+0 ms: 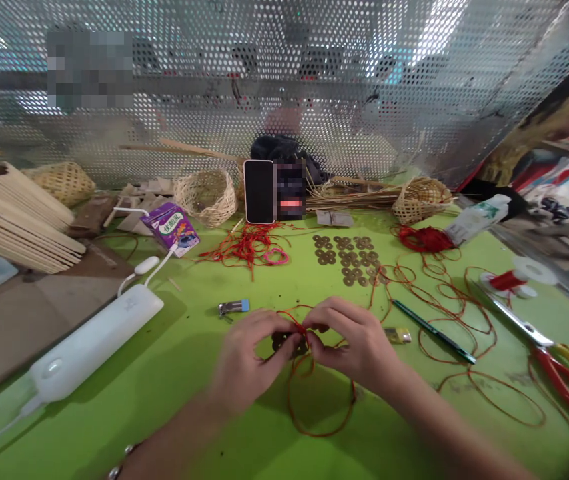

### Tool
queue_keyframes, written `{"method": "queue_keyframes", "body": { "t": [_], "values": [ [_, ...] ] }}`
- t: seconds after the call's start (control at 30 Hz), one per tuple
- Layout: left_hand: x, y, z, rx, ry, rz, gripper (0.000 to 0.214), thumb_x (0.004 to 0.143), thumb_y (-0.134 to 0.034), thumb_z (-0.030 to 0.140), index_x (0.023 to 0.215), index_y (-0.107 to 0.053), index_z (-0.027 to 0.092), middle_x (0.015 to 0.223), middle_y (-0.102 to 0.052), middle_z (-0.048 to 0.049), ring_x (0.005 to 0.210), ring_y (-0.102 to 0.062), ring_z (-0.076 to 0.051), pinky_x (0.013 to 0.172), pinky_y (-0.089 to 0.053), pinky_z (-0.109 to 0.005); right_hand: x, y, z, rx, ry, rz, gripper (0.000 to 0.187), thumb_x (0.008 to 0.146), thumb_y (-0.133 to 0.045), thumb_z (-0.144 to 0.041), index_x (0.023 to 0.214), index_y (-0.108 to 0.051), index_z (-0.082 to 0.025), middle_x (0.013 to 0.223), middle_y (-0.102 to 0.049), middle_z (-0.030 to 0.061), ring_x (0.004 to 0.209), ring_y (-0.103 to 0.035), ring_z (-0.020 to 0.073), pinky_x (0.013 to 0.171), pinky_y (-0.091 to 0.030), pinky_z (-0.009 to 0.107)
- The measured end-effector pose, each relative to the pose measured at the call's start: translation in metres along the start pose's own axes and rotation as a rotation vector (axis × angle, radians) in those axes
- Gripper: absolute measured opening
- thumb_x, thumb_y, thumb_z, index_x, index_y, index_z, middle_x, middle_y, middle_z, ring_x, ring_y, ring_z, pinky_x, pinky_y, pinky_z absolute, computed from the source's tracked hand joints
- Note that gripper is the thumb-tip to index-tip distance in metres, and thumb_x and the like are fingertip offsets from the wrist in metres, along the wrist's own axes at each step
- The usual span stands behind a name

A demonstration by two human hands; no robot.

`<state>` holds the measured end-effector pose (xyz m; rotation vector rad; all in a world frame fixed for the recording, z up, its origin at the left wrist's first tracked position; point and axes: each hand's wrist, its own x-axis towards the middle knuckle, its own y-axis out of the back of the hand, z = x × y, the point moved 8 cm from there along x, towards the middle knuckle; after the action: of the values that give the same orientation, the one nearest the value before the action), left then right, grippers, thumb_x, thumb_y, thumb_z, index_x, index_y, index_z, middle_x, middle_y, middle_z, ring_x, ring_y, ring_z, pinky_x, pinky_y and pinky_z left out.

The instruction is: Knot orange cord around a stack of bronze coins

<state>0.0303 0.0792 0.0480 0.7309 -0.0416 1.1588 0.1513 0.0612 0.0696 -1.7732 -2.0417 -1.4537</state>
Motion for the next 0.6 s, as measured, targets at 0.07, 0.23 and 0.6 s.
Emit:
{"method": "queue_keyframes", "body": {
  "t": [0.07, 0.23, 0.6],
  "values": [
    [0.000, 0.000, 0.001, 0.012, -0.021, 0.008, 0.006, 0.082, -0.061, 0.013, 0.080, -0.065, 0.017, 0.073, -0.068, -0.0018, 0.068, -0.061, -0.016, 0.062, -0.048, -0.027, -0.001, 0.000, 0.002, 0.041, -0.011, -0.009, 0.016, 0.078, -0.053, -0.006, 0.085, -0.060, -0.018, 0.075, -0.063, 0.0029, 0.064, -0.057, 0.0122, 0.058, -0.049, 0.021],
    [0.003, -0.002, 0.006, 0.049, -0.076, -0.021, 0.007, 0.079, -0.062, 0.010, 0.076, -0.065, 0.017, 0.070, -0.069, -0.0022, 0.065, -0.061, -0.016, 0.061, -0.048, -0.026, 0.000, -0.003, 0.006, 0.098, -0.056, -0.105, 0.017, 0.074, -0.052, -0.004, 0.081, -0.061, -0.017, 0.073, -0.061, 0.0025, 0.063, -0.056, 0.0122, 0.058, -0.047, 0.021],
    [0.006, -0.012, 0.012, -0.063, -0.031, -0.246, 0.010, 0.079, -0.063, 0.012, 0.074, -0.067, 0.019, 0.069, -0.070, -0.0010, 0.066, -0.063, -0.016, 0.061, -0.049, -0.025, -0.005, -0.010, 0.020, 0.342, -0.230, -0.429, 0.020, 0.071, -0.054, -0.002, 0.081, -0.062, -0.018, 0.075, -0.062, 0.0000, 0.065, -0.057, 0.0104, 0.062, -0.049, 0.021]
  ]
}}
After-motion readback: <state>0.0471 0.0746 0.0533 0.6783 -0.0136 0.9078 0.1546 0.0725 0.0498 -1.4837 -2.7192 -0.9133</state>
